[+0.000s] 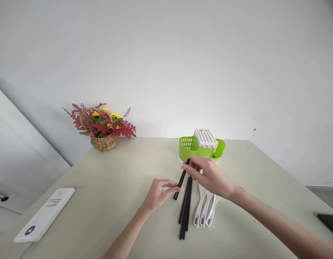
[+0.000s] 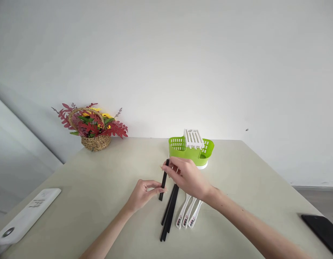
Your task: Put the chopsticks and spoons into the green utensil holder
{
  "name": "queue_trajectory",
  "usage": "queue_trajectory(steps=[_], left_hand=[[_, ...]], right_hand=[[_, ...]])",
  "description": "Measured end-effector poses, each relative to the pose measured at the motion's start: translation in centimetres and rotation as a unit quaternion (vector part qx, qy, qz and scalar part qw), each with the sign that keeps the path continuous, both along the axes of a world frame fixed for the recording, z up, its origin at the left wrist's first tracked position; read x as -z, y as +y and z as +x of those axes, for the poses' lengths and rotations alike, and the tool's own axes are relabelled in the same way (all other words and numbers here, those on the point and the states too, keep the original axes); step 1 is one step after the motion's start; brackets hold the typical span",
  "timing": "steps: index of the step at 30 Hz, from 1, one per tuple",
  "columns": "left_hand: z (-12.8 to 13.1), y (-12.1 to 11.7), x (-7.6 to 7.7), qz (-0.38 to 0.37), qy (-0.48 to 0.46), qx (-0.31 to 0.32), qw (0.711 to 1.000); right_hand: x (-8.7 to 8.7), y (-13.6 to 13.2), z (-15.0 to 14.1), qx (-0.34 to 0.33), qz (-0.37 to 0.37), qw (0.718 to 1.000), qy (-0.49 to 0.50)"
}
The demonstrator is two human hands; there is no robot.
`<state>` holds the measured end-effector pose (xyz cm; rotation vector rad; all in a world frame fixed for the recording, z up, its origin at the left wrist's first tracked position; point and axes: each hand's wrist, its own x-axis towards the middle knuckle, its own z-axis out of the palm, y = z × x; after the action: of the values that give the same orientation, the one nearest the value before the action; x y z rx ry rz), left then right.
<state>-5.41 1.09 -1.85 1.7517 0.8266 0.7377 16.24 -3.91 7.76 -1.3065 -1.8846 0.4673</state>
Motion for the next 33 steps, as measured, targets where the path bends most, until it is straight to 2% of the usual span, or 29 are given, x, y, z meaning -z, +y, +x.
queue_trajectory(steps=[3,8,15,23,27,30,33], left_hand=[[0.1,0.4,0.1,0.000,0.003,0.003,1.000],[-0.1,1.2,0.9,-0.035,0.011,0.045,0.998],[-0.1,1.4,1.7,-0.094,0.000,0.061,0.994],[-0.1,1.3,1.7,-0.037,0.030,0.035,0.998],[-0.1,1.4,2.1,-0.046,0.027,0.026,0.998],[-0.3,2.3,2.8,-0.092,-0.015,0.032,0.995],[-0.6,4.0,3.2,-0.108,-0.080,0.006,0.991]], right_hand=[[-0.6,0.0,0.2,0.014,0.000,1.000,-0.002],[-1.5,-0.2,0.8,-0.009,-0.029,0.999,-0.017],[-1.5,-0.4,1.2,-0.027,-0.030,0.999,-0.005],[-1.9,-0.1,1.6,-0.038,-0.080,0.995,0.037],[-2.1,0.3,1.9,-0.034,-0.081,0.996,0.019],[-3.4,0.7,2.5,-0.034,-0.050,0.998,-0.003],[-6.2,1.2,3.7,-0.003,-0.001,1.000,-0.003]])
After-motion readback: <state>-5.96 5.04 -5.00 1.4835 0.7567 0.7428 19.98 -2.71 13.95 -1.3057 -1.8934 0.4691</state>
